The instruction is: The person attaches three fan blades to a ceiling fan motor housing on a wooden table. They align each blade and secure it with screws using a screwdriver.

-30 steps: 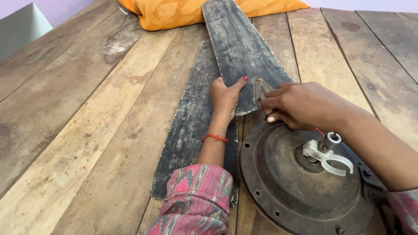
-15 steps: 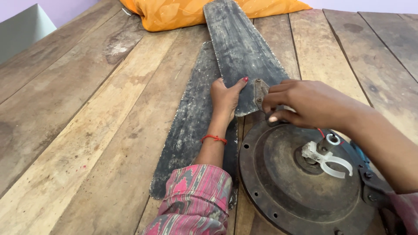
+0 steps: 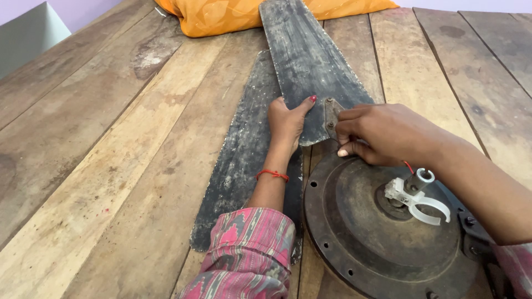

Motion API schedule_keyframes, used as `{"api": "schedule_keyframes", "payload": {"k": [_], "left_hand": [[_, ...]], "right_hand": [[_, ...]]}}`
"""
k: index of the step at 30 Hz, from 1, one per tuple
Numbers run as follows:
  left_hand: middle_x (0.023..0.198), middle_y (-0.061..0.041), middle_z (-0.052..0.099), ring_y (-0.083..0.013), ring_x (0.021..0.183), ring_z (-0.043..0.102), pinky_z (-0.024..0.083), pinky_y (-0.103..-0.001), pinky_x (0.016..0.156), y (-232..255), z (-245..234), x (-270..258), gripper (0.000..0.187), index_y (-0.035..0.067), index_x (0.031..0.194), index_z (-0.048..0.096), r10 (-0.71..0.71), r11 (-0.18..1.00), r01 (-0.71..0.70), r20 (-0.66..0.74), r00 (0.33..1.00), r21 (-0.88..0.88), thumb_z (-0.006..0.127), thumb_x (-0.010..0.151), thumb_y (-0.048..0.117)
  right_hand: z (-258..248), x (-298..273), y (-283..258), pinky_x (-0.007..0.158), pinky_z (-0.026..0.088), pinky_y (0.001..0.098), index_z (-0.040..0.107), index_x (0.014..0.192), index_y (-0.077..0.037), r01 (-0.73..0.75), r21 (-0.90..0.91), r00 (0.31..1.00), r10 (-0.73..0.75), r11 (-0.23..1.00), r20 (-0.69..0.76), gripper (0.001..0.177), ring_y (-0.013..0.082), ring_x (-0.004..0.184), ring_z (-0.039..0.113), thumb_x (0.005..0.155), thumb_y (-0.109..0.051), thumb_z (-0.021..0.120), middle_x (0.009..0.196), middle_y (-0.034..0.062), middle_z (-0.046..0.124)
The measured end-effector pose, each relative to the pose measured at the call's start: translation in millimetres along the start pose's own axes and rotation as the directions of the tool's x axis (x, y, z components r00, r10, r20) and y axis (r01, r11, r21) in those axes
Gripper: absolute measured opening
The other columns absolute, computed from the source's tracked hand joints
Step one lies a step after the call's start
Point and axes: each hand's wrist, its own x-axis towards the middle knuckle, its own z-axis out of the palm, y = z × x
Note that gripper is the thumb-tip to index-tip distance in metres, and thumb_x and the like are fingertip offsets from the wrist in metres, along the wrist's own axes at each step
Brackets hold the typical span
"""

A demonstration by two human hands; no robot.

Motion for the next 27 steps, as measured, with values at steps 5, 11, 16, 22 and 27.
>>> {"api": "schedule_keyframes", "payload": {"k": [5, 11, 16, 22, 27], "left_hand": [[0.089, -0.013, 0.076, -0.0154, 0.073, 0.072, 0.058, -0.03, 0.064, -0.6, -0.3, 0.5, 0.029, -0.005, 0.094, 0.069, 0.003, 0.999, -0.003, 0.009, 1.0, -0.034, 0.084, 0.076, 0.012], [0.092, -0.015, 0.076, -0.016, 0.076, 0.072, 0.058, -0.029, 0.067, -1.5, -0.3, 1.7, 0.03, -0.007, 0.095, 0.069, -0.02, 1.0, 0.02, 0.004, 1.0, 0.004, 0.085, 0.078, 0.011], [0.091, -0.015, 0.076, -0.0169, 0.075, 0.073, 0.059, -0.03, 0.066, -0.7, 0.7, 2.3, 0.03, -0.007, 0.096, 0.068, -0.039, 0.999, 0.039, 0.015, 0.999, -0.036, 0.084, 0.077, 0.01], [0.092, -0.015, 0.077, -0.017, 0.076, 0.073, 0.059, -0.03, 0.068, 0.2, 0.3, -0.4, 0.028, -0.007, 0.096, 0.07, -0.007, 0.999, 0.008, 0.015, 1.0, -0.046, 0.083, 0.078, 0.01], [0.092, -0.014, 0.077, -0.0161, 0.076, 0.073, 0.058, -0.03, 0.068, 0.6, 0.9, -0.9, 0.028, -0.006, 0.096, 0.07, 0.007, 0.999, -0.007, 0.001, 1.0, -0.042, 0.084, 0.077, 0.009]], "right_hand": [[3.5, 0.1, 5.5, 0.077, 0.056, 0.0442, 0.068, 0.097, -0.011, -0.033, -0.022, 0.999, 0.034, 0.999, 0.011, 0.035, 0.0276, 0.087, 0.07, 0.089, -0.045, 0.067, 0.097, 0.0034, 0.068], [3.3, 0.1, 36.0, 0.071, 0.058, 0.0396, 0.074, 0.097, -0.013, -0.007, 0.143, 0.993, 0.024, 0.99, -0.116, 0.028, 0.023, 0.075, 0.074, 0.09, -0.04, 0.07, 0.092, 0.0014, 0.074], [5.8, -1.2, 48.3, 0.071, 0.059, 0.0381, 0.078, 0.093, -0.013, 0.209, 0.28, 0.957, -0.137, 0.937, -0.255, 0.018, 0.0191, 0.081, 0.076, 0.078, -0.023, 0.073, 0.092, -0.0003, 0.078], [8.5, 1.6, 29.1, 0.07, 0.057, 0.0376, 0.08, 0.089, -0.015, 0.057, 0.305, 0.998, -0.052, 0.951, -0.024, 0.017, 0.0192, 0.075, 0.074, 0.077, -0.027, 0.082, 0.086, 0.0002, 0.077], [-1.0, 0.4, 13.3, 0.072, 0.056, 0.0404, 0.074, 0.09, -0.012, -0.016, 0.237, 1.0, 0.011, 0.971, 0.021, 0.019, 0.0217, 0.076, 0.073, 0.081, -0.029, 0.079, 0.086, 0.0028, 0.073]]}}
